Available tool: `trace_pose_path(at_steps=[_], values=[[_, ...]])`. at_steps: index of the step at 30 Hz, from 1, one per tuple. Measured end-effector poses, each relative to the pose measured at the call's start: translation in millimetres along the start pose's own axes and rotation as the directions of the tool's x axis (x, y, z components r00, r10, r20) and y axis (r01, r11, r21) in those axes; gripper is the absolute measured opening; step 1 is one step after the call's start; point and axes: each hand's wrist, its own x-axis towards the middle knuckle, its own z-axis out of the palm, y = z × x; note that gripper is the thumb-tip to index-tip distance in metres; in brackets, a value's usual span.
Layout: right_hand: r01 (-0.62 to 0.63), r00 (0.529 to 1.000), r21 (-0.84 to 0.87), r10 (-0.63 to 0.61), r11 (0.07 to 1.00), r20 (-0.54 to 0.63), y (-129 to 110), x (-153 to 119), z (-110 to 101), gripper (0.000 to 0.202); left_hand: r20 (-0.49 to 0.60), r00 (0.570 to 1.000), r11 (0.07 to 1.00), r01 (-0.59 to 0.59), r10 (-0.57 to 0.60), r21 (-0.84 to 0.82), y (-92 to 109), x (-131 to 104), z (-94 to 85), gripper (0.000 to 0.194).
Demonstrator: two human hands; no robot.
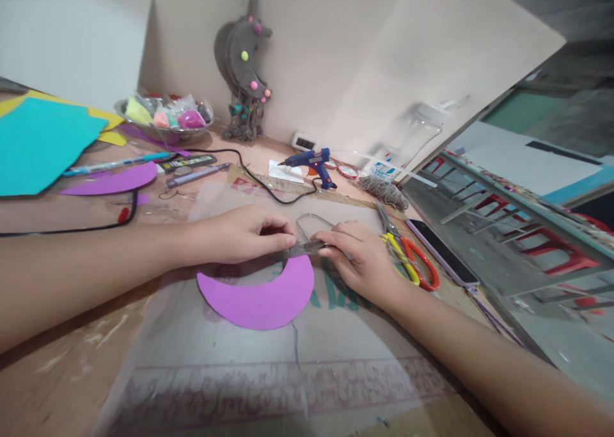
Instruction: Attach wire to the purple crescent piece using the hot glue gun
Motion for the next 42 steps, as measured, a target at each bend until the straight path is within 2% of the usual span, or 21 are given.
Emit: trace_pose_path(at_steps=[8, 17, 25, 34, 42], values=[[-0.017, 0.999, 0.004, 0.017, 1.000, 0.038, -0.5, 0.4, 0.7, 0.022, -0.002, 0.999, 0.998, -0.051, 0.051, 0.033, -1.4, 0.7, -0.2, 0.019], [-0.003, 0.999, -0.025, 0.004, 1.000, 0.039, -0.8, -0.6, 0.1, 0.022, 0.009, 0.999, 0.996, -0.033, 0.032, 0.085, -0.3, 0.3, -0.7, 0.021], [-0.008, 0.998, -0.021, 0.010, 1.000, 0.058, -0.7, -0.4, -0.3, 0.021, 0.018, 0.999, 0.998, -0.030, 0.029, 0.057, 0.3, 0.3, -0.5, 0.020], [-0.028, 0.999, 0.014, 0.028, 0.999, 0.021, -0.4, -1.7, -0.3, 0.022, 0.019, 1.000, 1.000, -0.013, 0.013, -0.010, -0.6, 0.6, 0.7, 0.019], [-0.007, 1.000, 0.014, 0.007, 1.000, 0.016, -0.3, -1.0, -0.1, 0.021, 0.029, 1.000, 1.000, -0.003, 0.003, 0.002, -0.5, -0.2, 0.0, 0.021]])
